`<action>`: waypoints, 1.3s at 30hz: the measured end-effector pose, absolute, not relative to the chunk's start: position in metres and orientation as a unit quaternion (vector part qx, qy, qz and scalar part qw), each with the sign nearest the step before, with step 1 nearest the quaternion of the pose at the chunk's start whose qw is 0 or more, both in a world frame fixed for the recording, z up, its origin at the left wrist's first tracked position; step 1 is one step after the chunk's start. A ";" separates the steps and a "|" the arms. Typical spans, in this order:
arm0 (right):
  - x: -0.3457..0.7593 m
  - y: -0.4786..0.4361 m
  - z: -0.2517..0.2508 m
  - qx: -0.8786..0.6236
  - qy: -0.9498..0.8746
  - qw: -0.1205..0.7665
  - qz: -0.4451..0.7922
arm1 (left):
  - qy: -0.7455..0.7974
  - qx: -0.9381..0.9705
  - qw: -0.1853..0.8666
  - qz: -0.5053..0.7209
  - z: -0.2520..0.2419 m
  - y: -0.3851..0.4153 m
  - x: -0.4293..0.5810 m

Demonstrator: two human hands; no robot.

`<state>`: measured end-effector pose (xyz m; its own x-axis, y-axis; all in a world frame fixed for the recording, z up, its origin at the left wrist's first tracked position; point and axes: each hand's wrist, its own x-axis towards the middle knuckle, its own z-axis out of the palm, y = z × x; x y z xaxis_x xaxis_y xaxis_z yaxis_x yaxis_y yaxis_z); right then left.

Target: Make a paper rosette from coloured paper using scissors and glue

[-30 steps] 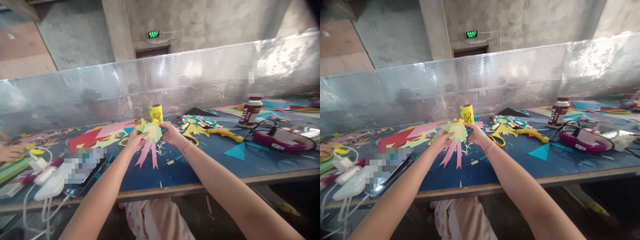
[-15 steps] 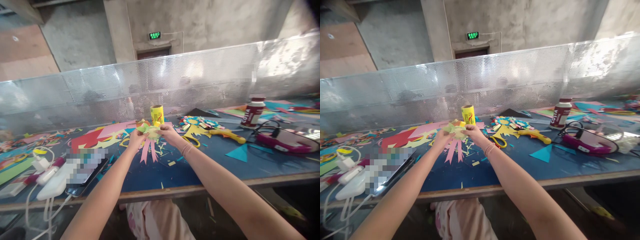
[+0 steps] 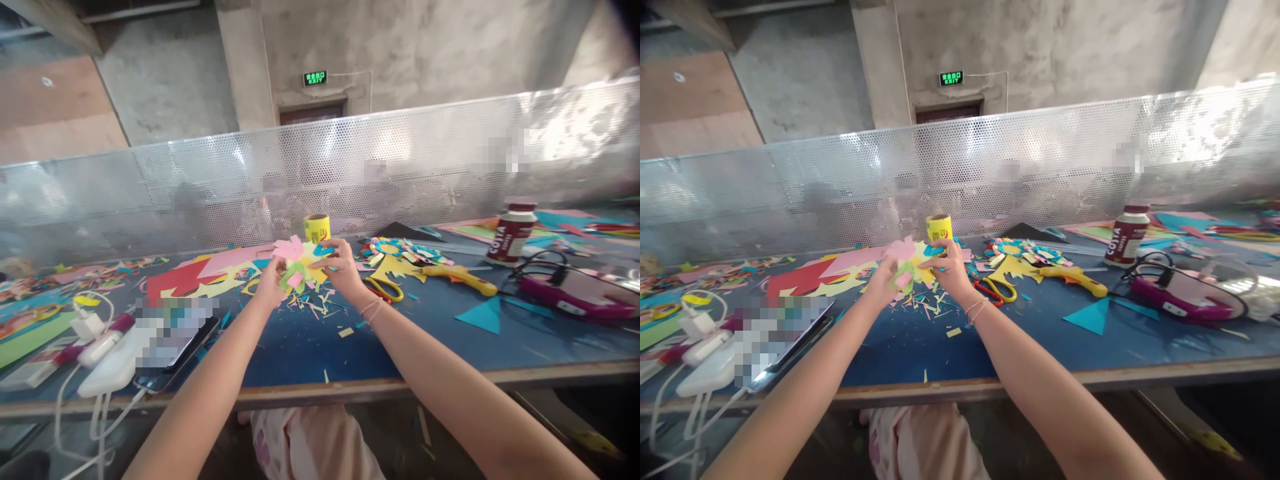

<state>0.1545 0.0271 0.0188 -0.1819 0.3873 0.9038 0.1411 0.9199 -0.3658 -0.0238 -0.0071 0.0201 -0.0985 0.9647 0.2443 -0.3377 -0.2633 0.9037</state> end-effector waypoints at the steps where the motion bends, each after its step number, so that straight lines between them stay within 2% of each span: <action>1: 0.154 0.028 0.018 -0.172 -0.764 0.614 0.099 | 0.345 0.435 0.526 0.644 0.022 -0.008 -0.024; 4: 0.154 0.030 0.016 -0.177 -0.766 0.610 0.103 | 0.342 0.389 0.598 0.612 0.028 -0.013 -0.024; 6: 0.155 0.031 0.016 -0.183 -0.763 0.612 0.098 | 0.333 0.391 0.604 0.610 0.029 -0.017 -0.022; 16: 0.154 0.030 0.013 -0.174 -0.814 0.553 0.022 | 0.328 0.456 0.520 0.644 0.024 -0.021 -0.014; 22: 0.154 0.025 0.016 -0.169 -0.831 0.529 0.037 | 0.352 0.467 0.488 0.647 0.022 -0.018 -0.014; 25: 0.152 0.025 0.017 -0.185 -0.807 0.553 0.094 | 0.364 0.467 0.465 0.657 0.020 -0.015 -0.016; 28: 0.149 0.029 0.016 -0.223 -0.733 0.597 0.238 | 0.399 0.477 0.413 0.666 0.018 -0.012 -0.019; 32: 0.142 0.030 0.014 -0.278 -0.668 0.567 0.395 | 0.449 0.499 0.352 0.652 0.014 -0.011 -0.019; 39: 0.130 0.011 0.019 -0.285 -0.631 0.565 0.448 | 0.406 0.546 0.345 0.647 0.009 -0.006 -0.016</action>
